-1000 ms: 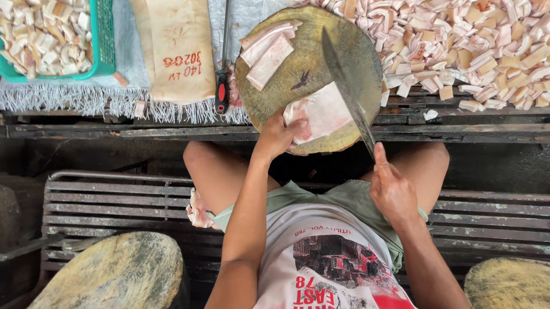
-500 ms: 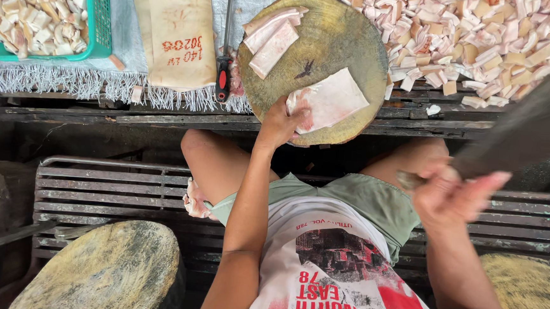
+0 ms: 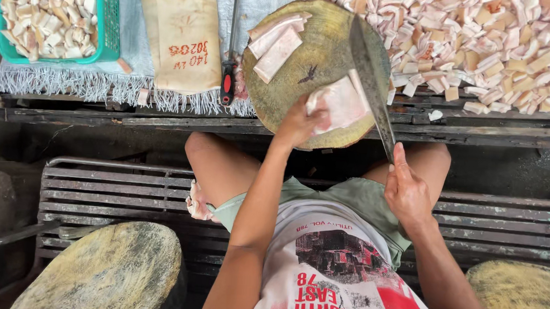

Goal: The person cuts large pieces of animal hide into small strips and cubes using a large cleaver on a wooden cutting board.

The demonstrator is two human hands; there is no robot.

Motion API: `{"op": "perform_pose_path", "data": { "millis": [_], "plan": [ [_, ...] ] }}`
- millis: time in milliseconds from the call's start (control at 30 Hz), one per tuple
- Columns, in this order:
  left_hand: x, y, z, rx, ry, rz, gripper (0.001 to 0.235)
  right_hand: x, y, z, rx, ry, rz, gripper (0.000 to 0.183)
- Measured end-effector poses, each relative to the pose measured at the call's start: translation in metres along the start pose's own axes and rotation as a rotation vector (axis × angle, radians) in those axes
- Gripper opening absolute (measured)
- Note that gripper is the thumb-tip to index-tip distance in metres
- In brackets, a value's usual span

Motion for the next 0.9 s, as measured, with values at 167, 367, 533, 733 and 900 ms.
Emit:
{"op": "perform_pose_path", "data": {
  "millis": [167,367,533,733,900],
  "plan": [
    [0.004,-0.005,0.009,0.149,0.181,-0.104,0.048,-0.001,-0.002,-0.012,0.006,0.020,0.009,0.065],
    [0.023,0.002,0.025,0.321,0.204,-0.144,0.047,-0.012,-0.002,-0.026,-0.017,0.216,-0.138,0.075],
    [0.019,0.002,0.019,0.267,0.131,-0.109,0.041,0.032,-0.007,-0.031,0.067,0.006,0.059,0.066],
    [0.016,0.004,0.002,0.263,0.179,-0.074,0.038,0.060,-0.004,-0.037,0.261,-0.151,0.618,0.065],
    [0.013,0.008,-0.019,0.307,0.222,-0.056,0.038,0.000,-0.006,-0.015,0.025,0.158,-0.211,0.080]
  ]
}}
Point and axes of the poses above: each hand's wrist, its own y-axis away from the middle knuckle, its own x-axis out of the back of the hand, z = x × y, the point moved 1 cm from there along -y, towards the middle knuckle, and after that the axes turned 6 degrees about -x, right-handed, at the moved point
